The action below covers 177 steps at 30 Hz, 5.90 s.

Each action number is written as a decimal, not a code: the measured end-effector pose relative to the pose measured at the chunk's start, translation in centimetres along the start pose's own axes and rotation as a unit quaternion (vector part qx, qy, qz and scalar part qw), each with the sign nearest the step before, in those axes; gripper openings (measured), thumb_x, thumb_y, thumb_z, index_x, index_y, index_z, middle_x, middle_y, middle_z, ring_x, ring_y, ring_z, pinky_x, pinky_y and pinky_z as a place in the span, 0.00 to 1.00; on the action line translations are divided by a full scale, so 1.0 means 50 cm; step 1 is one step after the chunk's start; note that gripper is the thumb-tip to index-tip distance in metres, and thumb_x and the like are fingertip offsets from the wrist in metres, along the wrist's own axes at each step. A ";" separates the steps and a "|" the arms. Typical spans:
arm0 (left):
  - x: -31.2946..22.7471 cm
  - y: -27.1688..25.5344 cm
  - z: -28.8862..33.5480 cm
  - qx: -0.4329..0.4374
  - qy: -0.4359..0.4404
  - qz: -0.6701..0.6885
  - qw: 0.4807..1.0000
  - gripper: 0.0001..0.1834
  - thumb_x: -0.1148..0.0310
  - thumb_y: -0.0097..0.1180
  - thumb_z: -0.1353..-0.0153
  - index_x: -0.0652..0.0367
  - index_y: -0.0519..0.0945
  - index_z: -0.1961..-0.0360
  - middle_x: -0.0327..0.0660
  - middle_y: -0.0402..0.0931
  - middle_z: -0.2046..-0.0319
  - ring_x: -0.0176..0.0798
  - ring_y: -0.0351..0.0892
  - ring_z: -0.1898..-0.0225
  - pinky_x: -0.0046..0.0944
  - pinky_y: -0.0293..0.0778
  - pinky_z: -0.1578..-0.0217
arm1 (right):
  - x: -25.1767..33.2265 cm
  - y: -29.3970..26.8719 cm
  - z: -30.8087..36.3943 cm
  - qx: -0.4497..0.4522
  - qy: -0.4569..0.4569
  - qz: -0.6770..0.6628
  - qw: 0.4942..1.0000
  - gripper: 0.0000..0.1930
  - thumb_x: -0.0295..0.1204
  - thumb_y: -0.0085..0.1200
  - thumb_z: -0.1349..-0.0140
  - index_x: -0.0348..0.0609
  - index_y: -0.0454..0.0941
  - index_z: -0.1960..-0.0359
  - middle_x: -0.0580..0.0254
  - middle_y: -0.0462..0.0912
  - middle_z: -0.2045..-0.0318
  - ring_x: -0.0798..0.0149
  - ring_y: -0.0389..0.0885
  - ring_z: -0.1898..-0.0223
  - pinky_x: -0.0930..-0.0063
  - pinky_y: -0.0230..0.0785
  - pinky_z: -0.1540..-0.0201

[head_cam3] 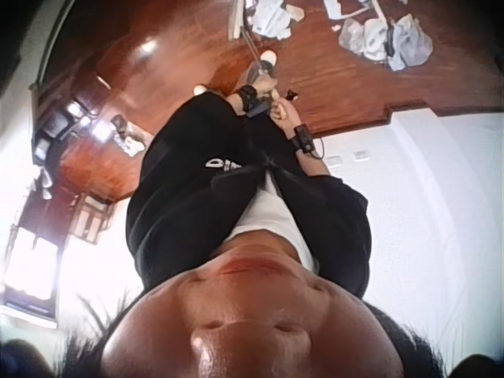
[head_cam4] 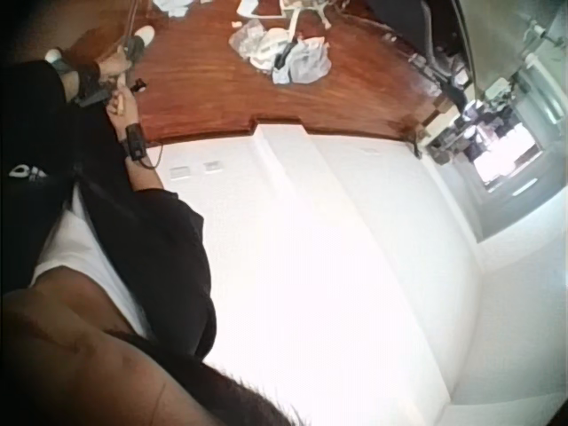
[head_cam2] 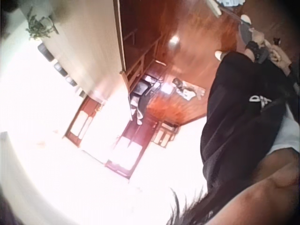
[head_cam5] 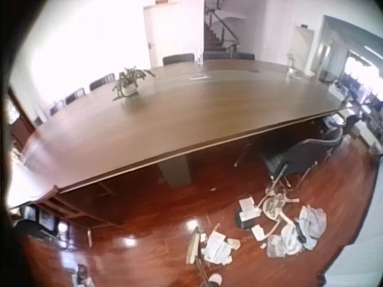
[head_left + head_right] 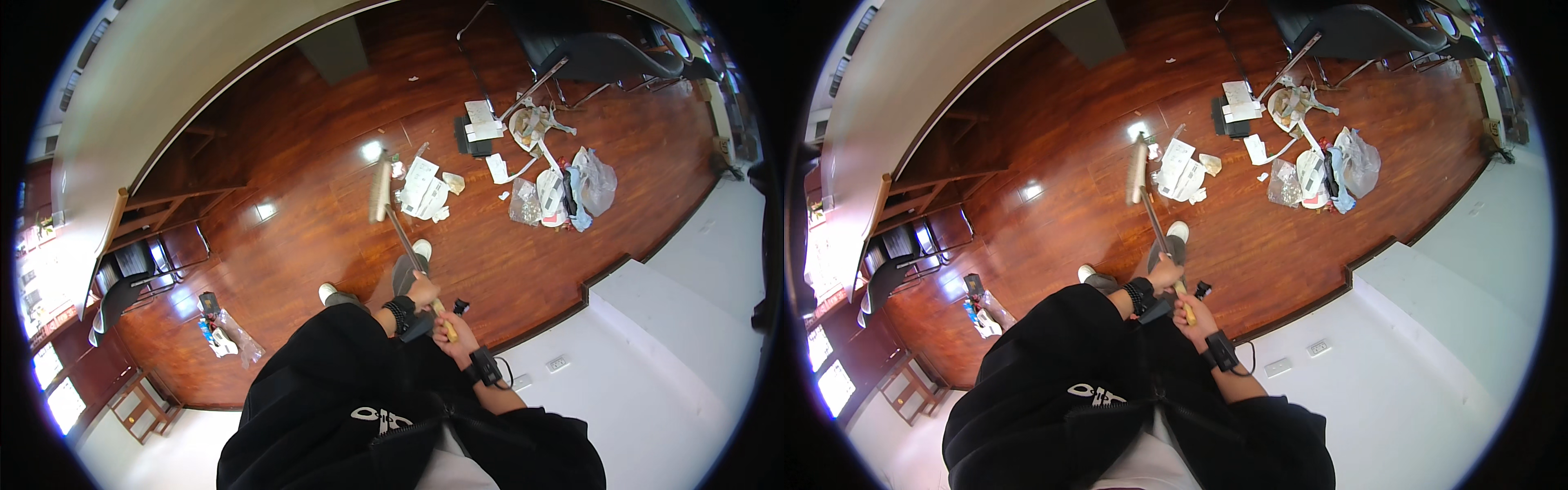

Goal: The person sweeps a wooden floor with a broom, gathering scattered trash and debris into a central pile. The person moves around a large conference table and chairs to reach different areas, then consolidates the debris into one pile.

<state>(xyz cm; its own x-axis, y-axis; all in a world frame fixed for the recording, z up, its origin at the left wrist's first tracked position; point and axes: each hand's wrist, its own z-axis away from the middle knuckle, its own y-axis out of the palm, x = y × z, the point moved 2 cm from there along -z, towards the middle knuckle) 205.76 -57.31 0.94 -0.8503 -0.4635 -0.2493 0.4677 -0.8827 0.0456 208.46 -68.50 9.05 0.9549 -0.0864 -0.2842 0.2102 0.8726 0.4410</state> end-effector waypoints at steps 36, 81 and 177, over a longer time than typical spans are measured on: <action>-0.450 -0.214 0.003 0.038 0.094 -0.036 0.994 0.41 0.73 0.41 0.52 0.53 0.28 0.45 0.43 0.65 0.81 0.33 0.62 0.89 0.28 0.56 0.95 | 0.119 0.412 -0.106 0.210 -0.138 -0.208 0.945 0.10 0.31 0.40 0.46 0.41 0.63 0.63 0.74 0.59 0.85 0.80 0.56 0.88 0.88 0.49 0.86; -0.400 0.250 -0.120 0.063 0.047 -0.076 0.994 0.44 0.72 0.43 0.52 0.63 0.22 0.48 0.45 0.65 0.81 0.35 0.65 0.89 0.31 0.60 0.94 | 0.406 0.032 0.080 0.150 -0.065 -0.185 0.969 0.10 0.25 0.43 0.49 0.47 0.61 0.64 0.70 0.62 0.85 0.77 0.59 0.88 0.85 0.51 0.86; -0.637 0.401 -0.168 0.010 0.154 -0.218 0.964 0.39 0.71 0.47 0.58 0.69 0.40 0.47 0.52 0.68 0.74 0.40 0.70 0.80 0.34 0.65 0.85 | 0.646 0.110 0.111 0.207 -0.179 -0.247 0.930 0.11 0.28 0.43 0.48 0.29 0.63 0.71 0.74 0.61 0.86 0.79 0.59 0.86 0.88 0.51 0.85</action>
<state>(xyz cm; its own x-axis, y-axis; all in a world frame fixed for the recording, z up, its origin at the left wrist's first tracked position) 244.26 -59.57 1.65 -0.8519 -0.0068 -0.5237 0.0753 -0.9911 -0.1097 241.62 -69.16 7.00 0.7133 -0.6463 -0.2710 0.6338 0.4299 0.6430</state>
